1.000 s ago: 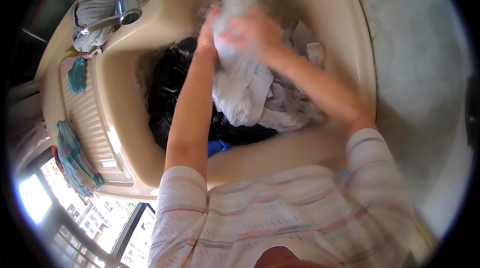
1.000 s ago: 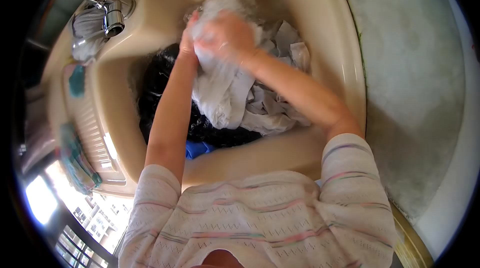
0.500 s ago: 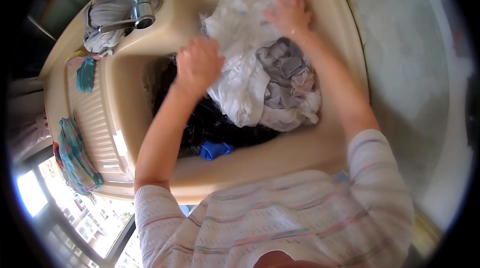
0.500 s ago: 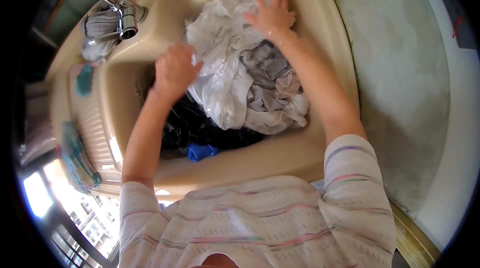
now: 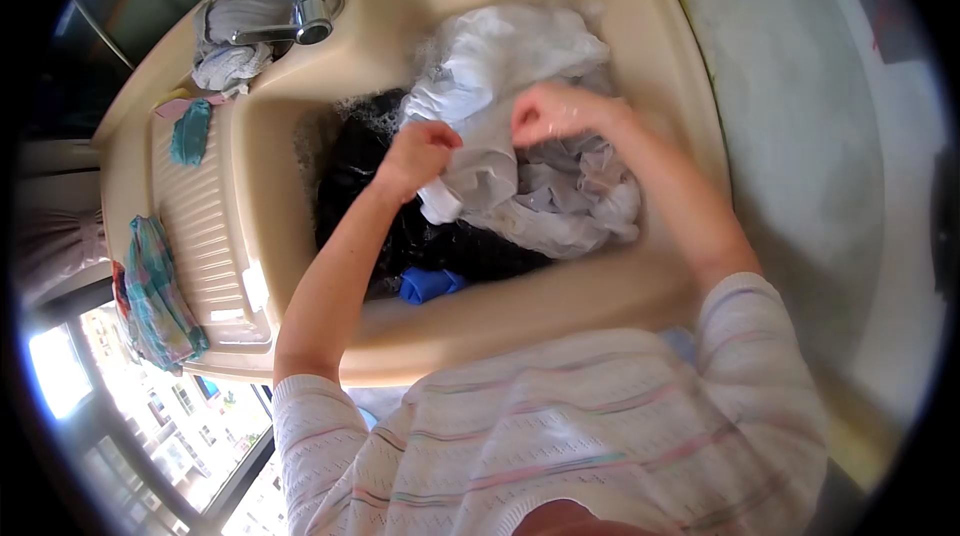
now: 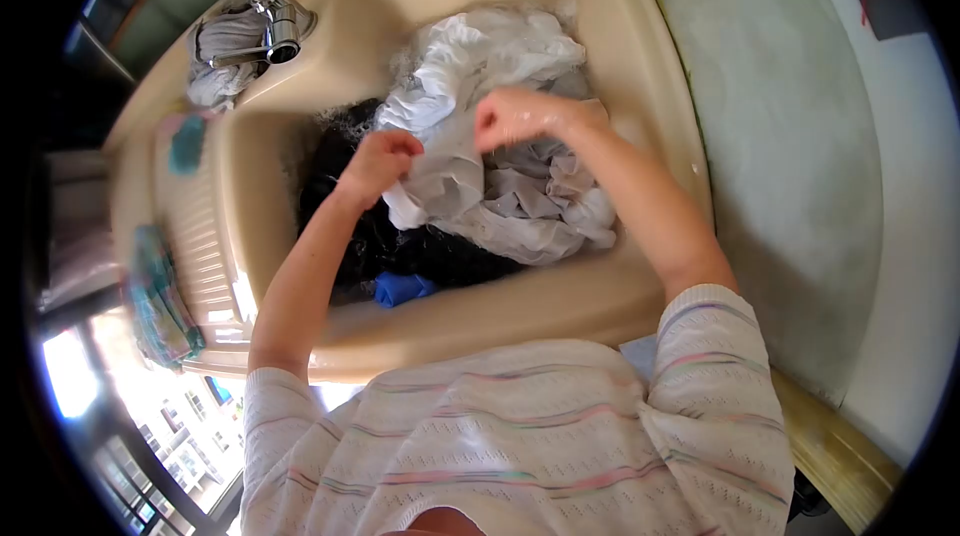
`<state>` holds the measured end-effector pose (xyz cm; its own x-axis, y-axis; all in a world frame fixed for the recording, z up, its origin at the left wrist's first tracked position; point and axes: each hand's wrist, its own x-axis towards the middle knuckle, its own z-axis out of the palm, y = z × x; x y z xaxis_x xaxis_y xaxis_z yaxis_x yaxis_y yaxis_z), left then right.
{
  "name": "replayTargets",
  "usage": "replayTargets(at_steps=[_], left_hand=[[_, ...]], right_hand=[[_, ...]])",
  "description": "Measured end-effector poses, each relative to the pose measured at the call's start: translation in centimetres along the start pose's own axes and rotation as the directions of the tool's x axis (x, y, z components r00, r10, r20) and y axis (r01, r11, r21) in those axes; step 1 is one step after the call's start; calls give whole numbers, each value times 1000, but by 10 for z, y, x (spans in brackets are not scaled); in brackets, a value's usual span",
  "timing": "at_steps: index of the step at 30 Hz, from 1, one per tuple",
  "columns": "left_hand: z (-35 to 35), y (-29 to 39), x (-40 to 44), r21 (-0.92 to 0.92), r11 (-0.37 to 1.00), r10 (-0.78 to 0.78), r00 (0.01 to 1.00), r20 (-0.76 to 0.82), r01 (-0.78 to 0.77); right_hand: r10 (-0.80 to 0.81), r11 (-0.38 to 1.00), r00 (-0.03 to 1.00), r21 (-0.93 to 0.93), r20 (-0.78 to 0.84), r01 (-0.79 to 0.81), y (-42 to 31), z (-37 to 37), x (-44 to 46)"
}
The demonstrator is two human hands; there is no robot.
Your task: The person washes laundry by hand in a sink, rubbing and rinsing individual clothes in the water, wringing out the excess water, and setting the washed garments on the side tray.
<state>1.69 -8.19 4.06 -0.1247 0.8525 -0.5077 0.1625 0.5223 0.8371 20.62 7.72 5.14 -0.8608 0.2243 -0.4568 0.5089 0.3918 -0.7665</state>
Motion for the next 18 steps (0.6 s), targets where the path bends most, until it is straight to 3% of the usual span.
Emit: replayTargets(at_steps=[1,2,3,5,7,8,11,12,14,15,18], left_hand=[[-6,12,-2,-24,999,39,999,-22,-40],[-9,26,-6,-85,995,51,997,-52,-55],[-11,40,-9,-146,987,62,995,-82,-74],[-13,49,-7,-215,971,71,988,-136,-99],[-15,49,3,-231,967,62,982,-177,-103],[-15,51,6,-390,919,-8,988,-156,-54],[-8,57,6,38,983,182,969,-167,-178],[-4,62,-4,481,868,222,962,-158,-121],[1,52,-19,767,641,229,961,-157,-27],[1,48,-22,871,491,236,959,-158,23],[-17,44,-19,832,555,369,897,-244,-2]], right_hand=[[-31,999,998,-35,53,33,-7,15,-5],[-55,979,996,-200,-66,40,-8,34,-5],[70,950,987,-294,-143,-110,-17,48,-4],[-20,993,944,-118,-330,-20,-13,69,3],[-130,987,870,-143,-476,69,-11,93,16],[-175,982,821,-156,-543,107,-8,103,18],[120,993,760,78,-639,-91,1,96,28],[102,992,764,117,-638,-34,9,85,32],[130,951,777,298,-616,77,-1,61,15],[137,915,784,380,-606,133,-8,48,8],[71,915,825,365,-560,170,-13,25,6]])
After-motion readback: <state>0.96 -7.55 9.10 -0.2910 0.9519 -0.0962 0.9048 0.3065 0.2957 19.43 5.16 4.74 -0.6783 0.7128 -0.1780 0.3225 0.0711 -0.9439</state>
